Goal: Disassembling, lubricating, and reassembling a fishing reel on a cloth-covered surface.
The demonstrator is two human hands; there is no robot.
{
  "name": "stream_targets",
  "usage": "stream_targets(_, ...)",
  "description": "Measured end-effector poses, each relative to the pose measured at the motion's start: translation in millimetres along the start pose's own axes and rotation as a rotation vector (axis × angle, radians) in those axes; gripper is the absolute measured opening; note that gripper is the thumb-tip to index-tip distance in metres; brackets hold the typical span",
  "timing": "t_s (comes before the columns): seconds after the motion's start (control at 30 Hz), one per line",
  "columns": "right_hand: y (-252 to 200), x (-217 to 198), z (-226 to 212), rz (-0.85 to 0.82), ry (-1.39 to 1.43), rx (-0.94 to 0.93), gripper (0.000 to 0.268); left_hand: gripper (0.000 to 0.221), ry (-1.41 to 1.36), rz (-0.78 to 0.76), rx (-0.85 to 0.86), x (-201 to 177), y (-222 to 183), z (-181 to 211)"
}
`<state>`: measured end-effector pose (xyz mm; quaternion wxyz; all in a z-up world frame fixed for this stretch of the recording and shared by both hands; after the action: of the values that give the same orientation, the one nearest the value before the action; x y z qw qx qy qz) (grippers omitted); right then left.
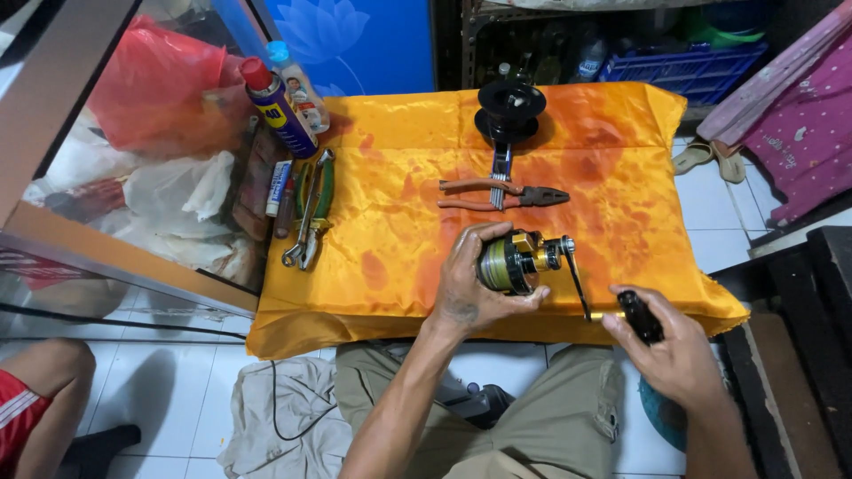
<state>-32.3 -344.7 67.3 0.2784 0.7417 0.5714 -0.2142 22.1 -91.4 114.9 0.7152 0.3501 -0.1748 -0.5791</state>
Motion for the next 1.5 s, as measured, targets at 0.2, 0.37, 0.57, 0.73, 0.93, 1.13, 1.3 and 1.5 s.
stream_targets(0.2,-16,-11,-34,0.007,0.006,-0.17,0.043,0.076,0.028,0.007,0.02,-4,3,-4)
stream_targets(0.37,-15,-11,-71,0.06,0.163,-0.37,0.04,0.075,0.01,0.032,0.05,-10,3,2)
stream_targets(0.57,9,3,-97,0.024,0.231,-0.393,0.044,0.074,0.012,-0.027,-0.006,-19,-5,-14)
stream_targets(0.73,36,20,-121,0.043,0.075,-0.44,0.047,0.075,0.014,-0.002,-0.041,-39,-11,-24)
stream_targets(0.93,92,55,-144,0.075,0.079,-0.6,0.04,0.071,-0.03,-0.019,-0.056,-55,-14,-40)
stream_targets(1.13,138,97,-140,-0.01,0.129,-0.496,0.032,0.074,-0.039,-0.009,-0.104,-67,-17,-61)
stream_targets(1.3,149,122,-97,-0.018,0.007,-0.361,0.028,0.07,-0.064,0.014,-0.117,-80,-13,-72)
stream_targets(1.5,111,127,-96,0.011,-0.041,-0.143,0.024,0.073,-0.074,0.014,-0.15,-94,-6,-81)
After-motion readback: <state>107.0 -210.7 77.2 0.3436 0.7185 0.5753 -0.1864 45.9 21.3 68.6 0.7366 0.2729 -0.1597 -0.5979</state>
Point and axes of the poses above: each hand's wrist, its own y-axis towards the middle knuckle, its own x-axis out of the palm, z = x × y, the point moved 9 cm from there along y, towards the middle knuckle, and after that the axes turned 9 degrees about z, right-handed, at the moved point
